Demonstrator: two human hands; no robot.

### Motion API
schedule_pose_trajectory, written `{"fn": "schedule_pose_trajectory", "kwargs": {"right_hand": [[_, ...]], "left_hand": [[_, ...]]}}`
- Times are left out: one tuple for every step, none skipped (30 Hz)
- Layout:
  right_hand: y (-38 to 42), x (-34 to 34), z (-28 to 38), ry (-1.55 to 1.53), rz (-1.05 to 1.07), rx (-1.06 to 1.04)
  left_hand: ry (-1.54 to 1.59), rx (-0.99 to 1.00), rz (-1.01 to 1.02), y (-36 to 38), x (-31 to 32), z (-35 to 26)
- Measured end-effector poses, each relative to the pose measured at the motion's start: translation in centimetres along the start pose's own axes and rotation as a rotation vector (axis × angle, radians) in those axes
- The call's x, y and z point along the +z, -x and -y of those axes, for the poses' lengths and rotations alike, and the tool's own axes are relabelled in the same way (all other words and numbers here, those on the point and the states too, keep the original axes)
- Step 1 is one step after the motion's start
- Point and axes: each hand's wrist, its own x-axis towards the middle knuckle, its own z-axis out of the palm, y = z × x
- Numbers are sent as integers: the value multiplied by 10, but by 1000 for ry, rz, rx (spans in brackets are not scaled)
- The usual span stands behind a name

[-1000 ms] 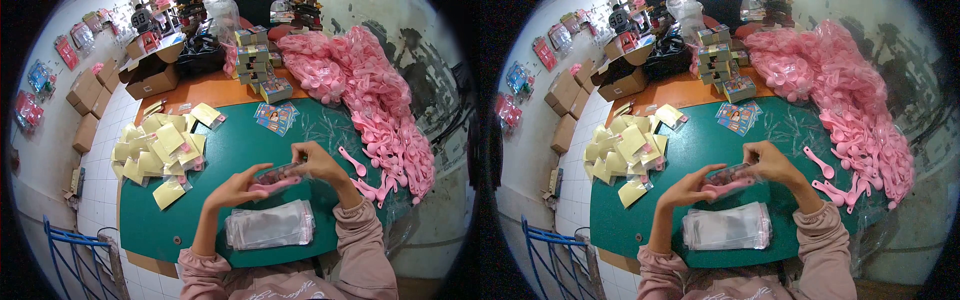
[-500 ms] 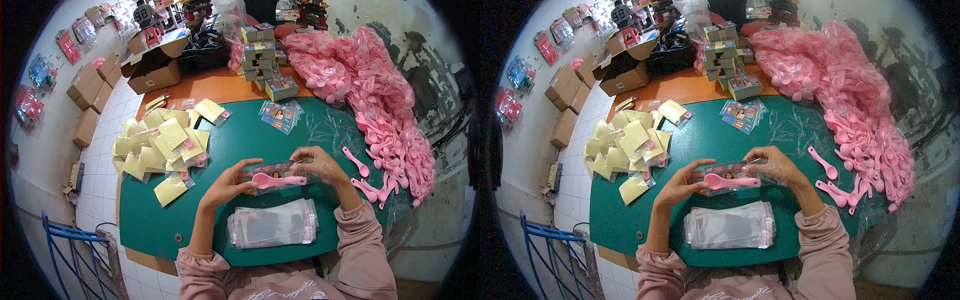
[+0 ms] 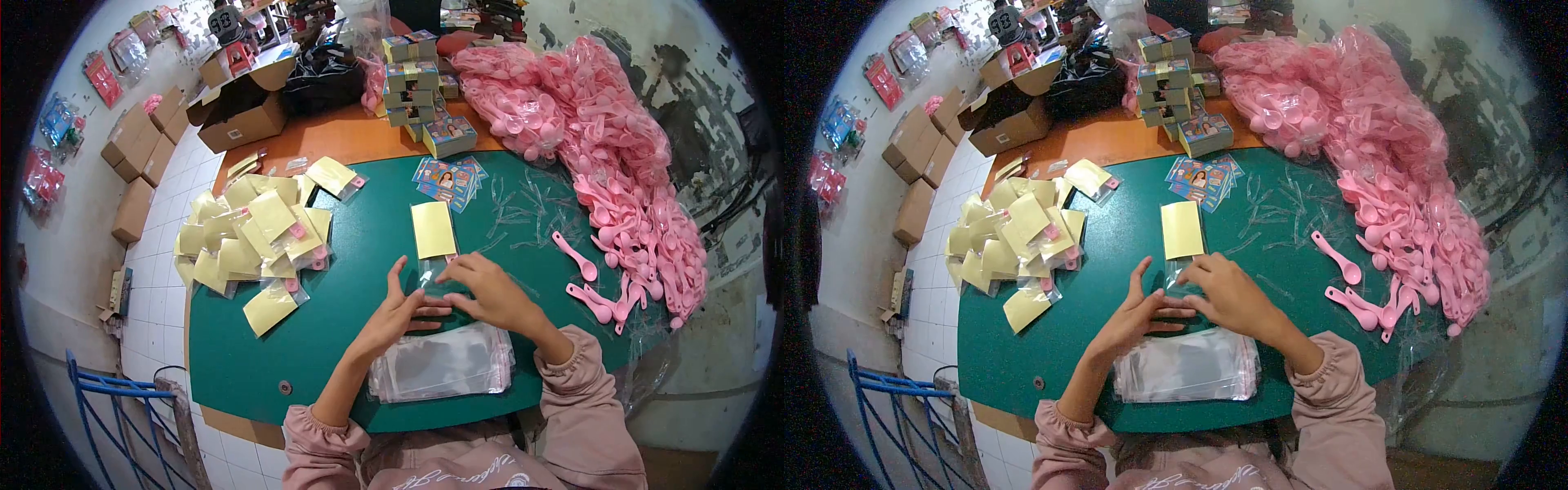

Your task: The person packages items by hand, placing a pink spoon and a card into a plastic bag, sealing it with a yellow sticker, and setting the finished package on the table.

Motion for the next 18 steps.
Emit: {"fn": "schedule_pose_trajectory", "kwargs": {"right_hand": [[0,4,0,0,-1,0],[-1,8,1,11,2,-19],[-2,12,1,22,6,-38],[-3,17,0,22,6,-36],[-5,22,0,42,-1,-43],[-6,25,-2,64,-8,-50],[-6,27,-4,64,-8,-50],[-6,28,-6,43,22,-38],[-7,29,-7,22,53,-26],[-7,29,-8,23,55,-27],[-8,28,-8,-42,52,-18],[-9,27,-9,-107,49,-8],[-10,25,-8,-105,50,-9],[-11,21,-7,-141,99,35],[-12,19,-6,-177,148,79],[-11,20,-5,-176,149,78],[-11,20,-4,-168,155,64],[-10,21,-4,-159,160,50]], "left_hand": [[-23,2,-10,-1,-1,2],[-23,2,-10,-3,-4,4],[-56,17,-16,-4,-6,7],[-90,31,-22,-5,-8,9],[-90,28,-21,-5,-8,9],[-151,32,-39,-7,-7,9],[-213,37,-57,-8,-6,9],[-213,38,-57,-7,-5,8],[-350,90,-75,-6,-2,7],[-487,142,-94,-4,0,6],[-487,144,-94,-3,3,3],[-567,154,-106,-1,5,-1],[-645,164,-118,0,7,-2],[-644,164,-119,0,6,-2],[-634,186,-115,0,5,-1],[-625,209,-112,0,4,-1],[-626,209,-113,0,4,-2],[-617,215,-145,-1,4,-4]]}}
